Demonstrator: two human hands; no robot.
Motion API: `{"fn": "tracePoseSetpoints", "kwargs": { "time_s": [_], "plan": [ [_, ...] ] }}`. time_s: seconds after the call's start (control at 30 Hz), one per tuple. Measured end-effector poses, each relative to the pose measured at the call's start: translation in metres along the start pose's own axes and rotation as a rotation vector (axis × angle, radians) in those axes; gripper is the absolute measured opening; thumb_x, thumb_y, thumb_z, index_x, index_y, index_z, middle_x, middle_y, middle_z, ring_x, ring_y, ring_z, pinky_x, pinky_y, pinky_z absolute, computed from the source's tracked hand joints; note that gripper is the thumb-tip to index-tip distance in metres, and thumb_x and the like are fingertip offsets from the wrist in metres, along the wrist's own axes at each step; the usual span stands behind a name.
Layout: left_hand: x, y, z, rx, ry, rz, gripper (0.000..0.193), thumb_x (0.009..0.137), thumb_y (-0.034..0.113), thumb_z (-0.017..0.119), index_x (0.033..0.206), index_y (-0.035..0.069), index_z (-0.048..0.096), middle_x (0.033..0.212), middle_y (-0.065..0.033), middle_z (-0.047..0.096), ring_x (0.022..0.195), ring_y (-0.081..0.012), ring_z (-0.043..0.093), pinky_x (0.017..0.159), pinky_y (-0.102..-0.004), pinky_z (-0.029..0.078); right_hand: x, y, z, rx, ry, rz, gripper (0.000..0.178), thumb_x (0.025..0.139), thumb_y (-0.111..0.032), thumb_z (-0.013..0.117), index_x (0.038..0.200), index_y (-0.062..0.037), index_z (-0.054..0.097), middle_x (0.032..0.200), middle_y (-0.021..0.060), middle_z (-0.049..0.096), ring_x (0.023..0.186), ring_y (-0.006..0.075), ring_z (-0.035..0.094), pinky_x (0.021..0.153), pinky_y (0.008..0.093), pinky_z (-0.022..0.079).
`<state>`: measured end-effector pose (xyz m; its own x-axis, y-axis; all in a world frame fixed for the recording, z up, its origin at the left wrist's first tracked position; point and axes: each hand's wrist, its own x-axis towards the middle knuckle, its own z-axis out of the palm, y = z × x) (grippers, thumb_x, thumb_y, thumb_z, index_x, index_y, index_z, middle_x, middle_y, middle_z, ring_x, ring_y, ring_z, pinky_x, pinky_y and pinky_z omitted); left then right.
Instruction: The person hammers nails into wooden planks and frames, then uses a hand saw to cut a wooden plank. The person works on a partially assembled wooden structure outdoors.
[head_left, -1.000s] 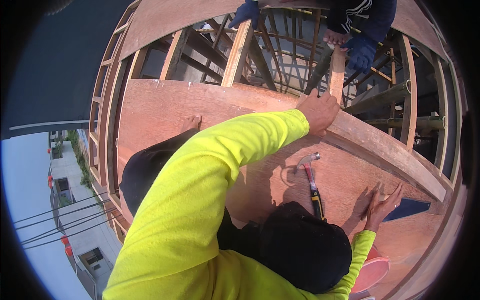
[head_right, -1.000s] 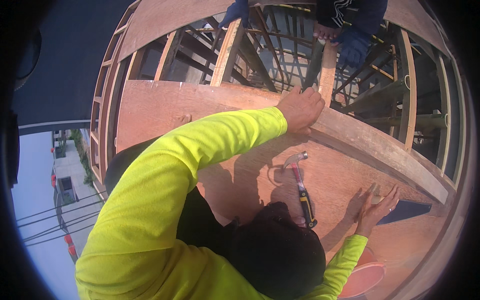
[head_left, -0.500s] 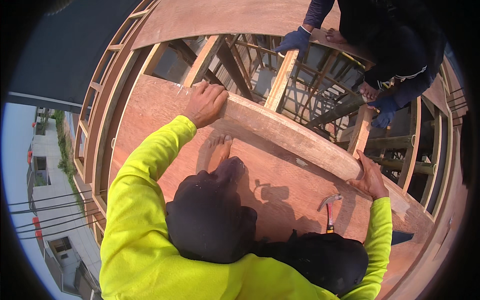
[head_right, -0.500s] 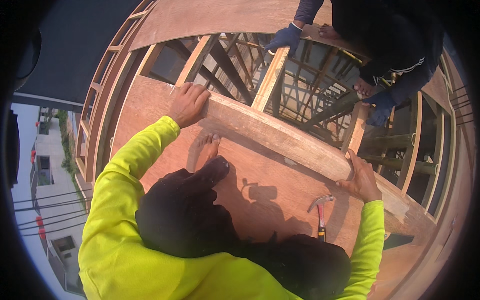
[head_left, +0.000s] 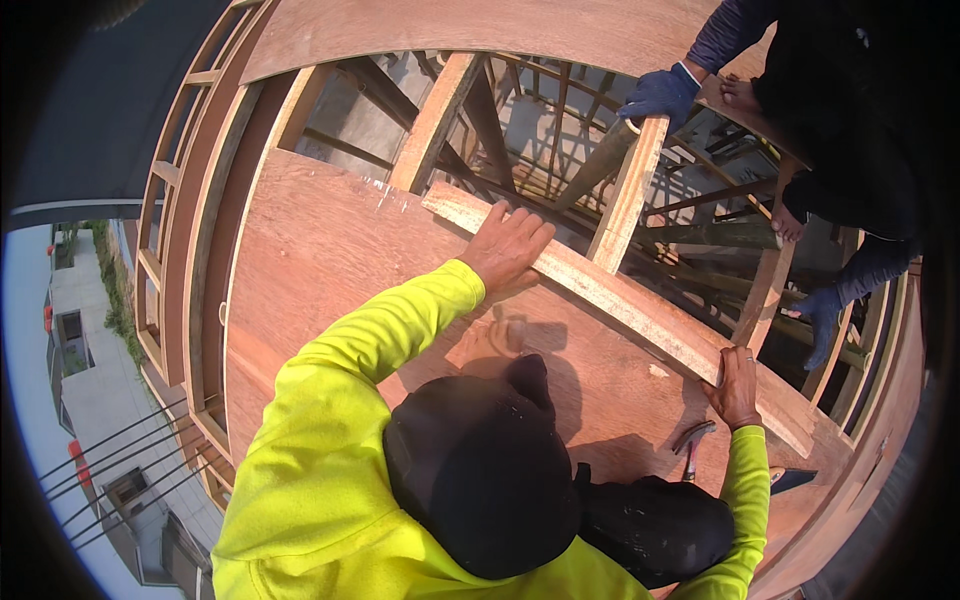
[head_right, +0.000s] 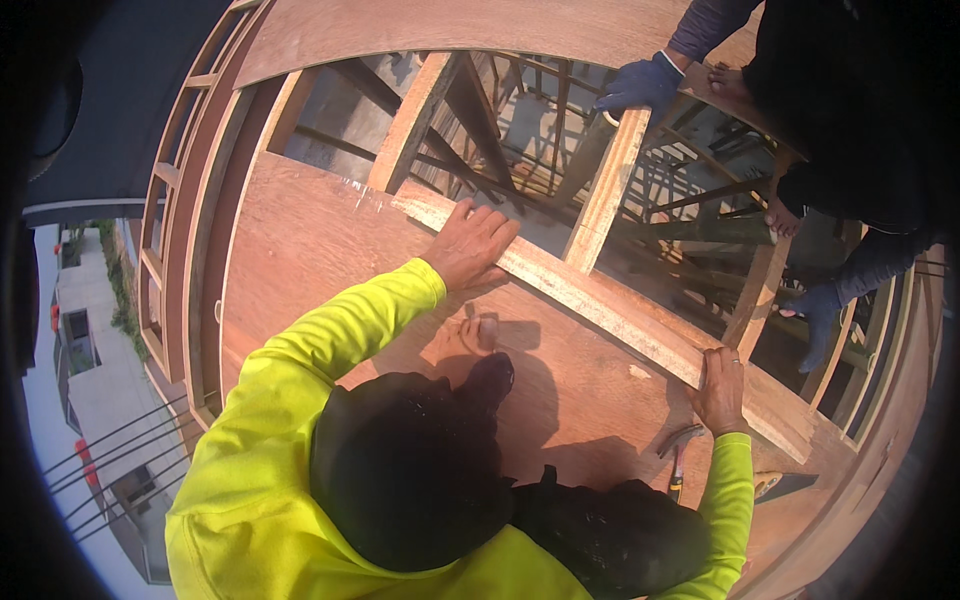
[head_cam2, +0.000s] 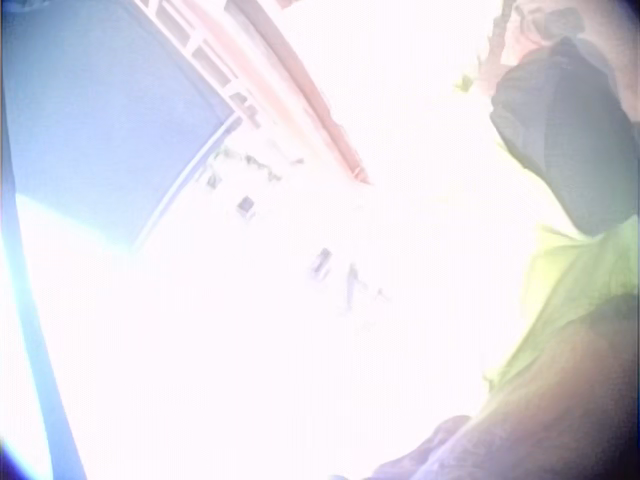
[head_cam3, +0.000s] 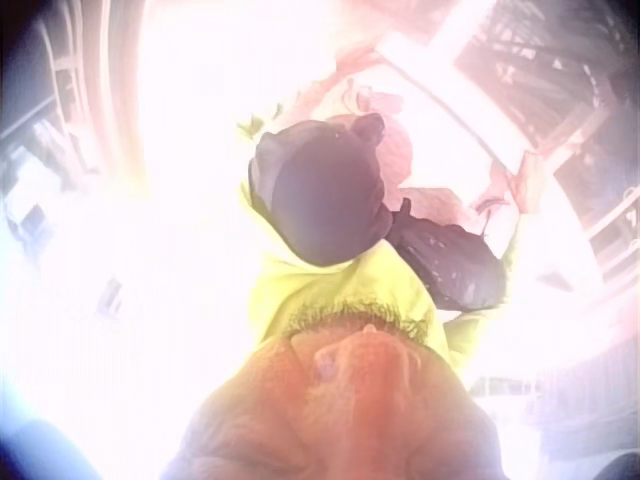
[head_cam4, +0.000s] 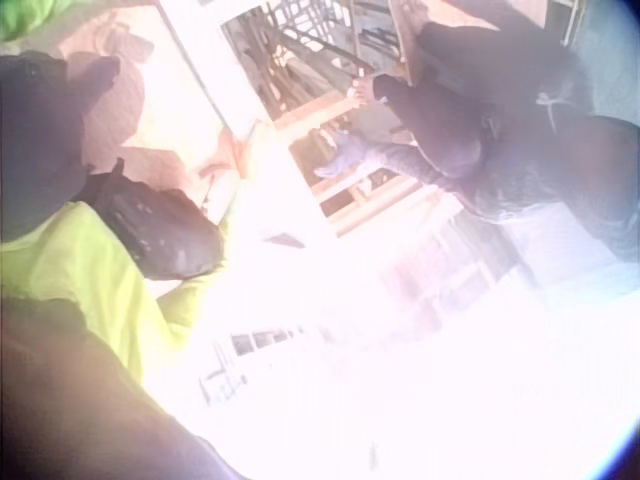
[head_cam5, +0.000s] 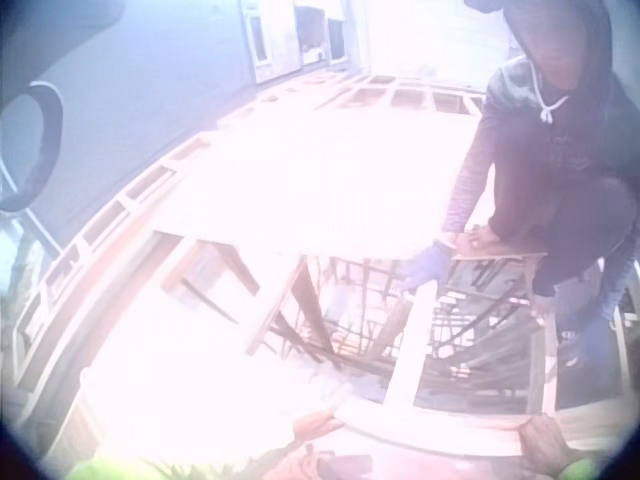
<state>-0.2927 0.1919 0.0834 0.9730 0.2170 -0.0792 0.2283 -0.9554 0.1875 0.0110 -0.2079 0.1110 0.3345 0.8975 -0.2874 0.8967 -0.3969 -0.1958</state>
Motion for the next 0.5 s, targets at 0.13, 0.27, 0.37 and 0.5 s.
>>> {"fn": "tracePoseSetpoints", "kwargs": {
  "time_s": [0.13, 0.27, 0.37, 0.5],
  "plan": [
    [0.005, -0.027, 0.002, -0.104, 0.123, 0.001, 0.072, 0.072, 0.038, 0.086, 0.130, 0.007, 0.057, 0.115, -0.0091, 0.059, 0.115, -0.0274, 0.055, 0.103, -0.0467, 0.037, 0.026, -0.009, -0.027, -0.088, 0.043, -0.016, 0.072, 0.058, -0.012, 0.094, 0.119, -0.0046, 0.055, 0.114, 0.0155, 0.053, 0.110, 0.0379, 0.052, 0.090, 0.0466, 0.043],
    [0.005, -0.056, -0.002, -0.152, 0.143, -0.064, 0.071, 0.070, 0.034, 0.088, 0.128, 0.007, 0.059, 0.117, -0.0087, 0.060, 0.115, -0.0276, 0.055, 0.103, -0.0456, 0.037, 0.073, -0.021, -0.047, -0.121, 0.009, -0.070, 0.071, 0.058, -0.013, 0.094, 0.118, -0.0043, 0.055, 0.112, 0.0160, 0.053, 0.107, 0.0380, 0.053, 0.090, 0.0465, 0.044],
    [0.007, -0.079, 0.008, -0.202, 0.176, -0.062, 0.066, 0.069, 0.031, 0.087, 0.125, 0.007, 0.062, 0.115, -0.0084, 0.061, 0.115, -0.0273, 0.055, 0.100, -0.0429, 0.038, 0.101, -0.017, -0.037, -0.216, -0.010, -0.088, 0.067, 0.060, -0.016, 0.093, 0.115, -0.0039, 0.057, 0.109, 0.0160, 0.053, 0.106, 0.0379, 0.053, 0.090, 0.0475, 0.045],
    [0.005, -0.084, 0.012, -0.146, 0.186, -0.045, 0.057, 0.070, 0.035, 0.089, 0.115, 0.010, 0.064, 0.105, -0.0056, 0.060, 0.109, -0.0241, 0.056, 0.094, -0.0389, 0.039, 0.112, -0.022, -0.024, -0.203, -0.037, -0.038, 0.064, 0.062, -0.018, 0.094, 0.113, -0.0043, 0.058, 0.108, 0.0157, 0.054, 0.106, 0.0379, 0.053, 0.089, 0.0480, 0.046]
  ]
}}
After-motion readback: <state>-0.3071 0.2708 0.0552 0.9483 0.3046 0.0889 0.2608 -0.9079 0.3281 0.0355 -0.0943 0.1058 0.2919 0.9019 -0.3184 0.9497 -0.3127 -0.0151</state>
